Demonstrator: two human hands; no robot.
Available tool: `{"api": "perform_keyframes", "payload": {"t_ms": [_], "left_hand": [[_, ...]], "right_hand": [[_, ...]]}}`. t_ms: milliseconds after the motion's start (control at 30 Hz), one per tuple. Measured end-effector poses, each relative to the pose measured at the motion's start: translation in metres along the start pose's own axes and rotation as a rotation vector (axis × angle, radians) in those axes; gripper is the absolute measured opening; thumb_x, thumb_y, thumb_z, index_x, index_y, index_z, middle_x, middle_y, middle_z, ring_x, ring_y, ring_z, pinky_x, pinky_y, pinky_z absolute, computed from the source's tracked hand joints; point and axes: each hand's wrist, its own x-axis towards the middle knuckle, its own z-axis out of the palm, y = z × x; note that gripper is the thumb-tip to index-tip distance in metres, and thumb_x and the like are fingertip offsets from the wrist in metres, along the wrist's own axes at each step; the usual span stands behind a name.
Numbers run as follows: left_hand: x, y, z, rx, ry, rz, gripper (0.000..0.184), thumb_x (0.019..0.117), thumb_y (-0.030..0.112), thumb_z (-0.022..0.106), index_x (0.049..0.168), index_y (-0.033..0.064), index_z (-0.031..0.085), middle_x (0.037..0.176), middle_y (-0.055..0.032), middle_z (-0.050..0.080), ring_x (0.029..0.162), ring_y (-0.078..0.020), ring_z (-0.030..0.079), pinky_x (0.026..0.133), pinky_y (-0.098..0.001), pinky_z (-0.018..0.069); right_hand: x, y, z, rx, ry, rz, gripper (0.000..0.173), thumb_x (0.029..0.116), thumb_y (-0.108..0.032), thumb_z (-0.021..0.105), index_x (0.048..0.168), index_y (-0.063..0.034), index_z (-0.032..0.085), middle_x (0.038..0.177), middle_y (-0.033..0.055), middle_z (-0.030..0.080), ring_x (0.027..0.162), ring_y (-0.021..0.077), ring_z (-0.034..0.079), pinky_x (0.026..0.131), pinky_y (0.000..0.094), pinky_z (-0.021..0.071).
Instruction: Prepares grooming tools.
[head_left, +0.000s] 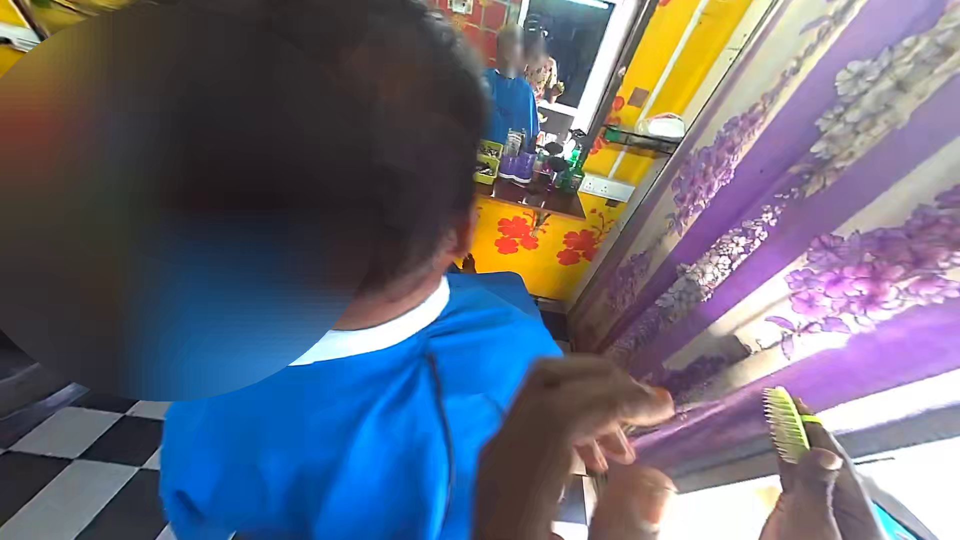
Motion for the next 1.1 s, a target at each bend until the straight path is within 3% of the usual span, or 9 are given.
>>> {"api": "perform_keyframes", "payload": {"t_ms": [100, 233, 333, 433, 667, 800, 867, 967, 1100], "left_hand": [[-0.032, -0.032, 0.095, -0.144, -0.193, -0.306, 0.029, 0.1043, 0.014, 0.054, 0.12, -0.0086, 0.063, 0.118, -0.0211, 0.066, 0.082, -0.0136, 0.066, 0.07, -0.0287, 0.057], [-0.062, -0.089, 0.198, -0.153, -0.374, -0.668, 0.035, 0.0998, 0.014, 0.062, 0.131, -0.0019, 0.06, 0.123, -0.0147, 0.066, 0.087, -0.0147, 0.068, 0.072, -0.0308, 0.0586], [-0.064, -0.143, 0.254, -0.104, -0.226, -0.73, 0.036, 0.0996, 0.016, 0.06, 0.131, -0.0009, 0.06, 0.12, -0.0124, 0.067, 0.086, -0.0151, 0.069, 0.073, -0.0327, 0.06], [-0.045, -0.197, 0.294, -0.087, 0.002, -0.819, 0.037, 0.1014, 0.017, 0.055, 0.133, -0.0017, 0.057, 0.114, -0.0114, 0.067, 0.082, -0.0151, 0.069, 0.069, -0.0322, 0.0607], [0.012, -0.347, 0.324, -0.014, 0.344, -1.132, 0.038, 0.1056, 0.015, 0.054, 0.14, -0.0016, 0.05, 0.119, -0.0208, 0.061, 0.081, -0.0218, 0.068, 0.068, -0.0343, 0.0584], [0.038, -0.436, 0.33, -0.158, 0.466, -1.429, 0.047, 0.1082, 0.017, 0.049, 0.149, -0.0014, 0.036, 0.128, -0.0263, 0.055, 0.094, -0.0295, 0.064, 0.078, -0.0405, 0.0552], [0.051, -0.48, 0.328, -0.201, 0.436, -1.532, 0.044, 0.1083, 0.018, 0.049, 0.147, -0.0005, 0.039, 0.128, -0.0249, 0.056, 0.096, -0.0287, 0.063, 0.079, -0.04, 0.054], [0.069, -0.535, 0.326, -0.236, 0.235, -1.598, 0.039, 0.109, 0.02, 0.047, 0.142, -0.0008, 0.047, 0.123, -0.0213, 0.06, 0.093, -0.025, 0.064, 0.079, -0.0379, 0.0537], [0.11, -0.592, 0.306, -0.232, -0.019, -1.649, 0.039, 0.1101, 0.028, 0.045, 0.14, 0.0024, 0.05, 0.114, -0.0134, 0.064, 0.085, -0.018, 0.063, 0.075, -0.0335, 0.0527]], "right_hand": [[0.013, 0.035, -0.03, 0.062, -0.074, 0.138, 0.047, 0.1092, -0.024, 0.042, 0.135, 0.015, 0.049, 0.139, 0.0108, 0.059, 0.127, 0.0036, 0.056, 0.107, 0.0242, 0.0471], [0.02, 0.082, -0.062, 0.011, -0.199, 0.315, 0.043, 0.1012, -0.016, 0.058, 0.134, 0.0112, 0.054, 0.127, 0.0098, 0.066, 0.111, 0.0035, 0.063, 0.095, 0.0227, 0.0536], [0.027, 0.127, -0.074, 0.091, -0.325, 0.471, 0.041, 0.102, -0.009, 0.053, 0.137, 0.011, 0.051, 0.123, 0.0125, 0.067, 0.107, 0.0092, 0.067, 0.093, 0.0278, 0.0576], [0.044, 0.163, -0.071, 0.211, -0.337, 0.635, 0.039, 0.1052, -0.012, 0.044, 0.136, 0.011, 0.049, 0.115, 0.0142, 0.07, 0.096, 0.0178, 0.074, 0.082, 0.0362, 0.065], [0.105, 0.247, -0.016, 0.273, -0.417, 0.712, 0.036, 0.1069, -0.012, 0.045, 0.135, 0.0091, 0.052, 0.115, 0.0163, 0.068, 0.099, 0.0202, 0.073, 0.084, 0.0356, 0.0637], [0.148, 0.301, 0.028, 0.215, -0.516, 0.759, 0.042, 0.1069, -0.013, 0.046, 0.143, 0.0087, 0.047, 0.127, 0.0212, 0.062, 0.106, 0.0213, 0.07, 0.09, 0.0357, 0.0607], [0.176, 0.33, 0.053, 0.198, -0.545, 0.785, 0.043, 0.1068, -0.015, 0.046, 0.145, 0.0061, 0.044, 0.124, 0.0199, 0.064, 0.099, 0.0221, 0.072, 0.083, 0.0364, 0.0634], [0.221, 0.379, 0.091, 0.153, -0.567, 0.888, 0.042, 0.1088, -0.016, 0.044, 0.145, 0.0031, 0.038, 0.111, 0.0193, 0.067, 0.086, 0.0249, 0.075, 0.072, 0.0382, 0.0644], [0.298, 0.426, 0.158, 0.035, -0.561, 0.88, 0.037, 0.1098, -0.018, 0.044, 0.14, 0.0024, 0.043, 0.103, 0.0185, 0.068, 0.077, 0.023, 0.072, 0.064, 0.0362, 0.06]]}}
